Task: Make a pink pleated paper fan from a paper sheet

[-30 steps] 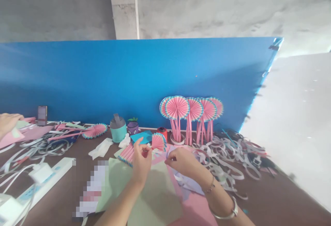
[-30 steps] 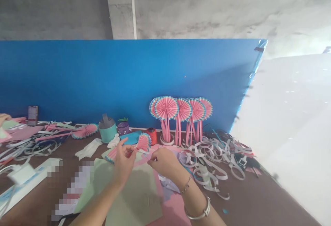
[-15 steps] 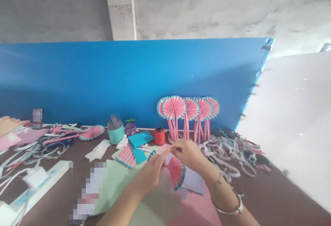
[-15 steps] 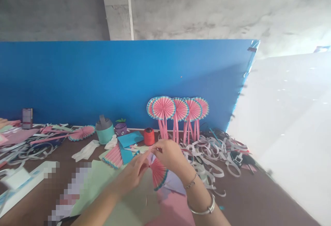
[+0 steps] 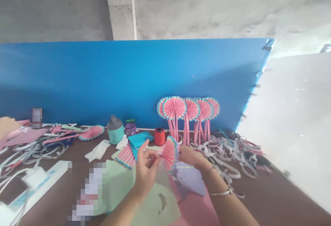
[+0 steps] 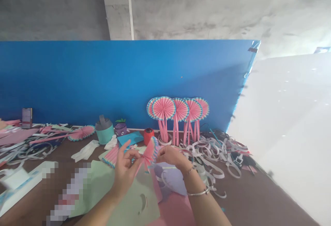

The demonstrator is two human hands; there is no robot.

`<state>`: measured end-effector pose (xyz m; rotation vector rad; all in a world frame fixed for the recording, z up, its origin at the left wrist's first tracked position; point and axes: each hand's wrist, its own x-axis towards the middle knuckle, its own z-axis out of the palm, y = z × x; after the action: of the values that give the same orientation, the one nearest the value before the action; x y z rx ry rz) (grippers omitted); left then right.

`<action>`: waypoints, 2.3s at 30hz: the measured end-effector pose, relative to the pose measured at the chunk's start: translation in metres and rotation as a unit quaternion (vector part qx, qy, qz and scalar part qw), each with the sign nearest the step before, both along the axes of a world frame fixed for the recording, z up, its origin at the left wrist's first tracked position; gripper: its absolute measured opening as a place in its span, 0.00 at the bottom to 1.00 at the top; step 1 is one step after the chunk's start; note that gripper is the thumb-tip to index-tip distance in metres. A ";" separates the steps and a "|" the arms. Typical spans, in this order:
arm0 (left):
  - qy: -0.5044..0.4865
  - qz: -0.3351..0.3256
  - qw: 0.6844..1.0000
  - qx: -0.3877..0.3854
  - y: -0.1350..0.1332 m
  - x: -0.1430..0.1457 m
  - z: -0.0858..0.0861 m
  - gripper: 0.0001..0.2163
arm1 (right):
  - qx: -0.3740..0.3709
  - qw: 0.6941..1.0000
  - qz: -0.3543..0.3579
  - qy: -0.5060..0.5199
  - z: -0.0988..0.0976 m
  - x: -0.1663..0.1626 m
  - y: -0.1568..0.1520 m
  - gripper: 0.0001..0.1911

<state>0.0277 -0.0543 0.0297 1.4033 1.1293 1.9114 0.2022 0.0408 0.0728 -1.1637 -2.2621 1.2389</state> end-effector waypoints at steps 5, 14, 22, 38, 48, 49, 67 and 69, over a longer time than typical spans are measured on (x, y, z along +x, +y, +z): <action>-0.171 0.074 0.980 -0.064 0.019 -0.008 0.000 0.31 | 0.035 0.998 -0.051 -0.027 0.008 -0.016 -0.017 0.08; -0.405 -0.093 0.875 -0.248 0.023 -0.020 0.007 0.20 | 0.227 0.963 -0.133 -0.055 0.017 -0.012 -0.018 0.10; -0.432 -0.149 0.860 -0.228 0.023 -0.025 0.005 0.16 | 0.375 0.908 -0.182 0.049 0.018 -0.025 -0.027 0.06; -0.077 -0.089 0.984 -0.132 0.014 -0.016 0.011 0.22 | -0.058 0.965 -0.016 0.254 -0.008 -0.042 -0.024 0.09; 0.105 -0.045 0.983 -0.144 0.019 -0.024 0.004 0.10 | -0.161 0.966 -0.019 0.202 -0.014 -0.036 -0.013 0.07; 0.129 -0.036 0.981 -0.140 0.018 -0.024 0.004 0.09 | -0.179 0.965 -0.017 0.193 -0.015 -0.034 -0.012 0.07; 0.022 -0.125 0.972 -0.197 0.020 -0.020 -0.001 0.07 | -0.096 0.992 -0.024 0.075 -0.021 -0.033 -0.006 0.10; 0.009 -0.124 0.971 -0.203 0.021 -0.020 -0.002 0.07 | -0.058 0.996 -0.032 0.062 -0.019 -0.034 -0.007 0.10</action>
<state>0.0073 -0.0336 0.0273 1.2643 1.2059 1.4003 0.1681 0.0340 0.0539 -1.1562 -2.0710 1.3926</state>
